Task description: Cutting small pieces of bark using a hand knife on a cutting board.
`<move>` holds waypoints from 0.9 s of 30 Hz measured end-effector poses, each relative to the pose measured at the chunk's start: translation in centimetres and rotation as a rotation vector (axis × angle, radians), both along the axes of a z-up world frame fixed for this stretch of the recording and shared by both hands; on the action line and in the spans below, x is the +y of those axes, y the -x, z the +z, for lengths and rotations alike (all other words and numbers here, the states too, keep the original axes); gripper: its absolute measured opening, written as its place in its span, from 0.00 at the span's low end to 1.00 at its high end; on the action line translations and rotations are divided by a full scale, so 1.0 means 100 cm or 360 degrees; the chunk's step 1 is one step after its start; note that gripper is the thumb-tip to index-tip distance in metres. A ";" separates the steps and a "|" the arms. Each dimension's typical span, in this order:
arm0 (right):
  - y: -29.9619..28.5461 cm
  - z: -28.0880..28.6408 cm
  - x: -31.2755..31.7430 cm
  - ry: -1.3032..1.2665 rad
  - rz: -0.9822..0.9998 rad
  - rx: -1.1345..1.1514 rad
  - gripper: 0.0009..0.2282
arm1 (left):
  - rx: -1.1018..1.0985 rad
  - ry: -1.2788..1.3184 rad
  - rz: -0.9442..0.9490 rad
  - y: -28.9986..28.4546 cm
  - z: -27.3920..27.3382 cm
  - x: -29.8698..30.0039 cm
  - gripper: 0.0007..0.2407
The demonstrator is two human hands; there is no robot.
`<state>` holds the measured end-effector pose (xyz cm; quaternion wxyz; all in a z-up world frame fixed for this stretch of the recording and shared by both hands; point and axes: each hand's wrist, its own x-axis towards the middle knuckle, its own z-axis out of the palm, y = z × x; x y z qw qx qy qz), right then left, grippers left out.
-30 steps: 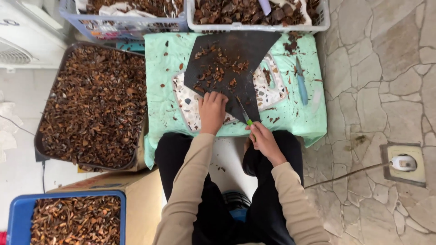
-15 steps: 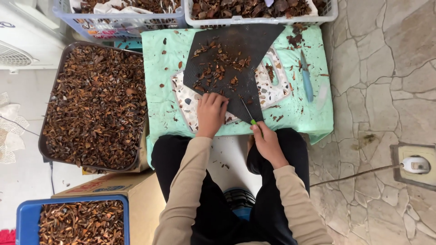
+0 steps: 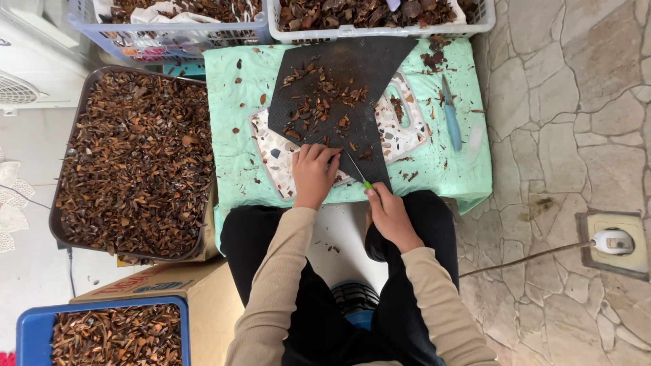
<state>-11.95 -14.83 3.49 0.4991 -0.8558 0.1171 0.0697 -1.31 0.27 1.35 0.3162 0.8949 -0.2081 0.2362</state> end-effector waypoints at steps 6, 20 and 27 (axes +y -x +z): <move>0.001 -0.004 0.005 0.0116 0.0060 -0.0107 0.13 | -0.0005 0.0034 -0.0089 -0.005 -0.009 0.003 0.04; -0.011 0.019 0.011 0.0562 0.0114 -0.0040 0.15 | 0.0146 0.0106 0.0181 -0.003 -0.012 -0.003 0.03; -0.013 0.030 0.030 0.1017 0.0200 -0.0113 0.13 | 0.0223 0.0103 0.0168 -0.004 -0.015 -0.002 0.03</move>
